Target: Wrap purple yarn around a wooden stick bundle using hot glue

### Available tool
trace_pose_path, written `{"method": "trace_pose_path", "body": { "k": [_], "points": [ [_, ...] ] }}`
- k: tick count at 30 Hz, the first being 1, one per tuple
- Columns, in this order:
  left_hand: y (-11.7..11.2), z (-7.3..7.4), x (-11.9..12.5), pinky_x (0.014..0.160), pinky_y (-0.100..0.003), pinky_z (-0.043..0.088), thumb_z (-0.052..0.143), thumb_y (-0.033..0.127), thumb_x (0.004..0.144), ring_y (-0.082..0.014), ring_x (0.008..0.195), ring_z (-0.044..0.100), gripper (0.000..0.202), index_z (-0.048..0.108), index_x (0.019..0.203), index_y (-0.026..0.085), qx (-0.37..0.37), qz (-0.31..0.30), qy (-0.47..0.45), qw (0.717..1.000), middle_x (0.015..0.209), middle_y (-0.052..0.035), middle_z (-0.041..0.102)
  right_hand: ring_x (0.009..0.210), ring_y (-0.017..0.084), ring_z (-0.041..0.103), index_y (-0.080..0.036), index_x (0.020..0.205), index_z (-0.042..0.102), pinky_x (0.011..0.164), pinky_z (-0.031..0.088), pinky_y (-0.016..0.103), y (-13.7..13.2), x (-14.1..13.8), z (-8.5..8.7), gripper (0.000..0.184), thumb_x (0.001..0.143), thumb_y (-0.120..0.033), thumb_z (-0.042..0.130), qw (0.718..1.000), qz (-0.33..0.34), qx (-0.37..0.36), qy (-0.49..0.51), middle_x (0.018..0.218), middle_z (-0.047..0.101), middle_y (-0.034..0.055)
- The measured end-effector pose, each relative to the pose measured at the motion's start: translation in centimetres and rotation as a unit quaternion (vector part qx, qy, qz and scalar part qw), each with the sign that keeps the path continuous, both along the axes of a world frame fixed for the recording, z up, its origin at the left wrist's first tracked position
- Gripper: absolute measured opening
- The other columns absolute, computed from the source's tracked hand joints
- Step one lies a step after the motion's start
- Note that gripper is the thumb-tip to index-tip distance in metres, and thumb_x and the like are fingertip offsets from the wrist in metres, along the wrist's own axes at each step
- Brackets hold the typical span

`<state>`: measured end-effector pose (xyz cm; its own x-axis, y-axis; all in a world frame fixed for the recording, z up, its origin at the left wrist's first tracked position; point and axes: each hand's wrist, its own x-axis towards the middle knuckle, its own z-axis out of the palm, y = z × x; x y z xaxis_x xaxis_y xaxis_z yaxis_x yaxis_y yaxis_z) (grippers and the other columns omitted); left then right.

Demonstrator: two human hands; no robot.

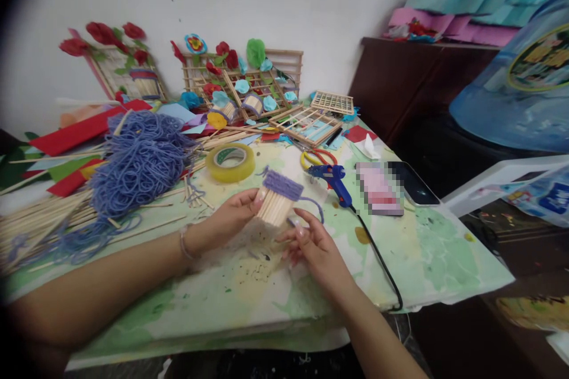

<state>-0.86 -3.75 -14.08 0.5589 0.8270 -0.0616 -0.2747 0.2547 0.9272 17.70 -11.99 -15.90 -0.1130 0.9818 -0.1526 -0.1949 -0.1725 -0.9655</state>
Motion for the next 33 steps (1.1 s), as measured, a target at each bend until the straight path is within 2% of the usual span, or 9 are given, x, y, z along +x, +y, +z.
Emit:
{"method": "trace_pose_path", "body": {
  "k": [3, 5, 7, 9, 12, 15, 18, 23, 33],
  "points": [
    [1.2, 0.1, -0.7, 0.075, -0.026, 0.046, 0.079, 0.034, 0.068, -0.0154, 0.081, 0.062, 0.035, 0.069, 0.092, 0.011, -0.075, 0.016, -0.023, 0.997, 0.091, -0.0068, 0.069, 0.038, 0.011, 0.051, -0.019, 0.103, 0.065, 0.033, 0.03, 0.02, -1.2, 1.7, 1.4, 0.037, 0.083, -0.05, 0.065, 0.996, 0.036, 0.015, -0.082, 0.064, 0.07, 0.0046],
    [1.6, 0.1, -0.9, 0.075, -0.028, 0.048, 0.077, 0.027, 0.068, -0.0176, 0.081, 0.064, 0.029, 0.07, 0.091, 0.01, -0.136, 0.013, -0.032, 0.99, 0.092, -0.0083, 0.07, 0.038, 0.011, 0.048, -0.019, 0.085, 0.069, 0.037, 0.037, 0.024, -1.5, 2.7, 2.6, 0.027, 0.085, -0.046, 0.063, 0.989, -0.014, 0.112, -0.1, 0.055, 0.064, 0.0021],
    [1.6, 0.2, -0.9, 0.078, -0.032, 0.049, 0.072, 0.025, 0.07, -0.0204, 0.083, 0.066, 0.028, 0.07, 0.094, 0.01, -0.197, -0.005, -0.051, 0.979, 0.093, -0.0093, 0.071, 0.063, 0.015, 0.06, -0.023, 0.088, 0.069, 0.058, 0.051, 0.029, -1.0, 3.1, 3.8, 0.016, 0.081, -0.038, 0.07, 0.962, -0.106, 0.193, -0.163, 0.077, 0.069, 0.0042],
    [1.4, 0.2, -0.8, 0.08, -0.034, 0.049, 0.069, 0.025, 0.072, -0.0219, 0.082, 0.067, 0.027, 0.07, 0.095, 0.01, -0.232, -0.037, -0.067, 0.97, 0.092, -0.0104, 0.073, 0.089, 0.019, 0.062, -0.026, 0.101, 0.067, 0.082, 0.051, 0.034, 0.1, 3.0, 4.6, 0.028, 0.075, -0.034, 0.076, 0.941, -0.108, 0.232, -0.222, 0.1, 0.068, 0.0048],
    [1.0, 0.0, -0.6, 0.076, -0.033, 0.049, 0.068, 0.027, 0.074, -0.021, 0.076, 0.067, 0.024, 0.071, 0.09, 0.009, -0.232, -0.059, -0.063, 0.969, 0.085, -0.0101, 0.074, 0.099, 0.021, 0.061, -0.026, 0.106, 0.065, 0.09, 0.049, 0.036, 1.8, 1.8, 4.6, 0.042, 0.068, -0.034, 0.081, 0.956, 0.028, 0.192, -0.22, 0.105, 0.067, 0.0041],
    [0.6, -0.3, -0.4, 0.071, -0.032, 0.05, 0.067, 0.032, 0.076, -0.0203, 0.071, 0.066, 0.025, 0.07, 0.088, 0.01, -0.247, -0.05, -0.048, 0.967, 0.078, -0.009, 0.073, 0.085, 0.019, 0.063, -0.022, 0.099, 0.067, 0.076, 0.051, 0.033, 2.2, 0.1, 3.8, 0.035, 0.07, -0.038, 0.079, 0.971, 0.087, 0.131, -0.18, 0.094, 0.069, 0.0037],
    [0.5, -0.6, -0.3, 0.07, -0.032, 0.051, 0.062, 0.033, 0.08, -0.0197, 0.07, 0.066, 0.024, 0.069, 0.09, 0.011, -0.271, -0.04, -0.053, 0.96, 0.076, -0.0082, 0.072, 0.076, 0.017, 0.061, -0.022, 0.099, 0.067, 0.068, 0.05, 0.029, 1.8, -1.2, 2.7, 0.036, 0.073, -0.044, 0.076, 0.988, 0.029, 0.119, -0.097, 0.088, 0.068, 0.0031],
    [0.8, -0.8, -0.4, 0.068, -0.033, 0.053, 0.054, 0.035, 0.087, -0.0206, 0.071, 0.066, 0.029, 0.067, 0.098, 0.012, -0.254, -0.061, -0.071, 0.963, 0.078, -0.0098, 0.069, 0.09, 0.019, 0.064, -0.026, 0.103, 0.068, 0.083, 0.051, 0.033, 1.4, -1.9, 1.6, 0.032, 0.083, -0.05, 0.064, 0.991, -0.056, 0.111, 0.046, 0.096, 0.07, 0.0042],
    [0.2, -0.4, 0.0, 0.062, -0.03, 0.053, 0.046, 0.036, 0.091, -0.0215, 0.068, 0.069, 0.035, 0.067, 0.096, 0.009, -0.289, -0.11, -0.091, 0.947, 0.075, -0.011, 0.07, 0.056, 0.013, 0.057, -0.02, 0.087, 0.065, 0.056, 0.05, 0.027, 1.2, -2.7, 2.5, 0.024, 0.075, -0.04, 0.073, 0.983, -0.13, 0.124, -0.022, 0.065, 0.064, -0.0011]
  ]
}}
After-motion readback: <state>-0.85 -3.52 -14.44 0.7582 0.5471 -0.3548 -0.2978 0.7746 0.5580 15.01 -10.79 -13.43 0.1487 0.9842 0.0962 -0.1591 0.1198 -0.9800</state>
